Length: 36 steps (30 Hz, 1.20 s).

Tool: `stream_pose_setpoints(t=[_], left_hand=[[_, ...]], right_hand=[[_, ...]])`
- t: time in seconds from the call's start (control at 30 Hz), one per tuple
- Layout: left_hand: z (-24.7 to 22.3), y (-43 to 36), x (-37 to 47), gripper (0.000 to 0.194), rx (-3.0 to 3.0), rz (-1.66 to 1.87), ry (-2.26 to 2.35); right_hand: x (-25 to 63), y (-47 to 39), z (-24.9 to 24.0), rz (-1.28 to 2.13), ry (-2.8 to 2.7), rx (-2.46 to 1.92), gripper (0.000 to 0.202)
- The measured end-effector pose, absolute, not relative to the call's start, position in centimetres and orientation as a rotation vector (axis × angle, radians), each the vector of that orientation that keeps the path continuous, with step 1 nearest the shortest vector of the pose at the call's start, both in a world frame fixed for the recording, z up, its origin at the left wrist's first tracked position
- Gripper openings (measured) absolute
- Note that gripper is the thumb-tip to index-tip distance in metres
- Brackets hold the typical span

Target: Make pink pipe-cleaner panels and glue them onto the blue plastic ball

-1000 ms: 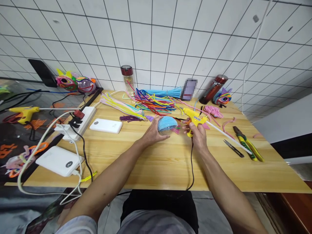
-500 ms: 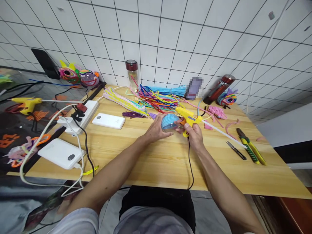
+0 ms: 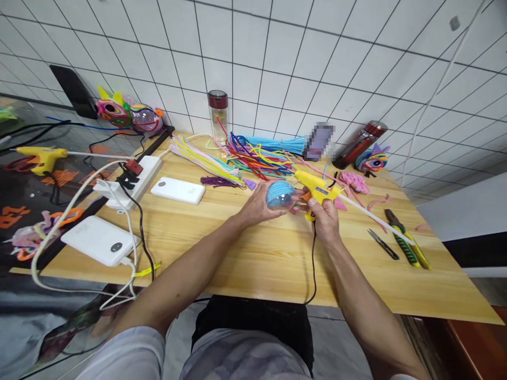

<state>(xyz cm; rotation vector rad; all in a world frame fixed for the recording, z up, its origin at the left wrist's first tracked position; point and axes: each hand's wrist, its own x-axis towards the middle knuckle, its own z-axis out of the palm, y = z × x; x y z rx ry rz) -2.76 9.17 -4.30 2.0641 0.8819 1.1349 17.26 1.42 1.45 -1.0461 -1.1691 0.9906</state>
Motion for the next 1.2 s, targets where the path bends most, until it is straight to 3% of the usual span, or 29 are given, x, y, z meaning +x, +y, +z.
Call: stream_pose_setpoints(t=[0.27, 0.5, 0.87, 1.2], left_hand=[[-4.8, 9.5, -2.4, 0.097, 1.848, 1.200, 0.940], [-4.5, 9.5, -2.4, 0.092, 1.783, 1.200, 0.949], [-4.0, 9.8, -3.2, 0.087, 1.741, 1.089, 0.979], [-4.1, 10.1, -3.6, 0.087, 1.651, 1.100, 1.048]], right_hand=[[18.8, -1.6, 3.3, 0.759, -1.437, -1.281, 0.035], [18.1, -4.7, 3.9, 0.504, -1.720, -1.527, 0.036], [24.0, -0.1, 1.1, 1.038, -0.787, -1.347, 0.036], [25.8, 0.2, -1.0, 1.202, -0.639, -1.399, 0.013]])
